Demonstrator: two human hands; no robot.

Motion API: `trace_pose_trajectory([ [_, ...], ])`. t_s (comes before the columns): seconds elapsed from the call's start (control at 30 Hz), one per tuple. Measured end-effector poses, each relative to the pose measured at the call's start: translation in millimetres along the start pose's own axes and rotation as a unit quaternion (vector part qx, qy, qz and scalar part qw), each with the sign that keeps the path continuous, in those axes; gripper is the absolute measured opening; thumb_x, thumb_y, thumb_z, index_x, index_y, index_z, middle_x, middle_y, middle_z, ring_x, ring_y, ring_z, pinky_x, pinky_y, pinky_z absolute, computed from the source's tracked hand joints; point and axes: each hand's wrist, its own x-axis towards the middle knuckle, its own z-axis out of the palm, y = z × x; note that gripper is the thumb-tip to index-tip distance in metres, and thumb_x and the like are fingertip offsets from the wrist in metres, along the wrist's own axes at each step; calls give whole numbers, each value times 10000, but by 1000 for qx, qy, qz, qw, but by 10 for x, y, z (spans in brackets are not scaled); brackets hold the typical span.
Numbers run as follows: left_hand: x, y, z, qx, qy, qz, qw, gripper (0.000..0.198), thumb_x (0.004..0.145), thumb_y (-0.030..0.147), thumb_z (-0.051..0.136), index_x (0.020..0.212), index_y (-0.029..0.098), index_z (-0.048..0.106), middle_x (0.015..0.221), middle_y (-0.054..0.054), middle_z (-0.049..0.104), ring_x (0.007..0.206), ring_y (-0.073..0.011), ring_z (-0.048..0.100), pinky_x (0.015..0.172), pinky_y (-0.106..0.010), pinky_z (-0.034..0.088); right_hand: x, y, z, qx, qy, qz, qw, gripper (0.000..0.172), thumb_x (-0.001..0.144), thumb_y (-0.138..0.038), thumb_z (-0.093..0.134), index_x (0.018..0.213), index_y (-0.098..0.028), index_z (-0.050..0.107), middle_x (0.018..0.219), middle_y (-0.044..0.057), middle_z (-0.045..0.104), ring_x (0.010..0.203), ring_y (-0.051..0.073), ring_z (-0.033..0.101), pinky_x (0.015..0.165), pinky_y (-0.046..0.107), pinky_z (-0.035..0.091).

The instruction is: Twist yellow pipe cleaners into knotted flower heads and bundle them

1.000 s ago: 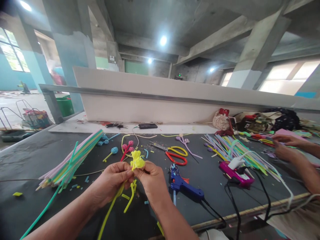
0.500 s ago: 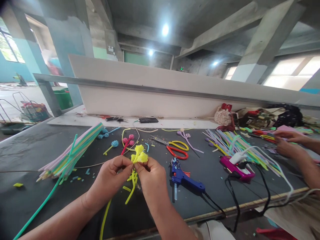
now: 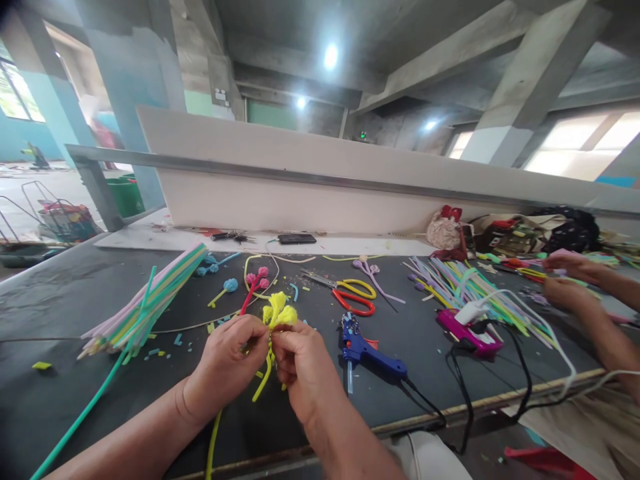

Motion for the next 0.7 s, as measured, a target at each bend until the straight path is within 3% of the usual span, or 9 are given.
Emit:
trace_pose_trajectory([
  [0.2,-12,-3,7,-32,-9,11,999,204,771,104,495,598,203,532,618,-25,601,626,-145,577,632,-240,425,-2,8,10,18,-21,20,999,188,540,-143,580,457,-179,415,347,-110,280,346,22,128,356,193,78],
  [0.33,-8,-39,-4,-24,-10,16,1000,190,801,117,482,647,205,549,650,-29,608,677,-153,601,681,-250,448,-25,-2,20,38,-49,19,998,95,565,-160,610,608,-171,526,379,-114,326,345,19,122,351,180,78],
  [0.47,16,-76,-10,-21,-26,22,999,178,810,122,469,707,217,579,692,-26,625,689,-156,585,684,-263,445,-20,2,-34,35,-96,-2,995,221,640,-229,701,827,-169,599,464,-76,477,345,27,255,346,170,159],
  [0.57,11,-59,2,-26,-22,26,999,173,814,141,479,712,217,597,701,-31,629,687,-157,571,687,-267,438,10,39,-83,19,-77,-50,996,243,658,-324,736,787,-170,599,495,-63,510,358,41,334,345,176,223],
  [0.7,2,5,1,-114,-23,-15,993,134,814,177,519,732,211,619,735,-33,652,696,-152,577,695,-259,439,46,47,-125,6,-27,-84,996,249,645,-335,752,662,-165,571,474,-72,484,350,29,312,348,173,199],
])
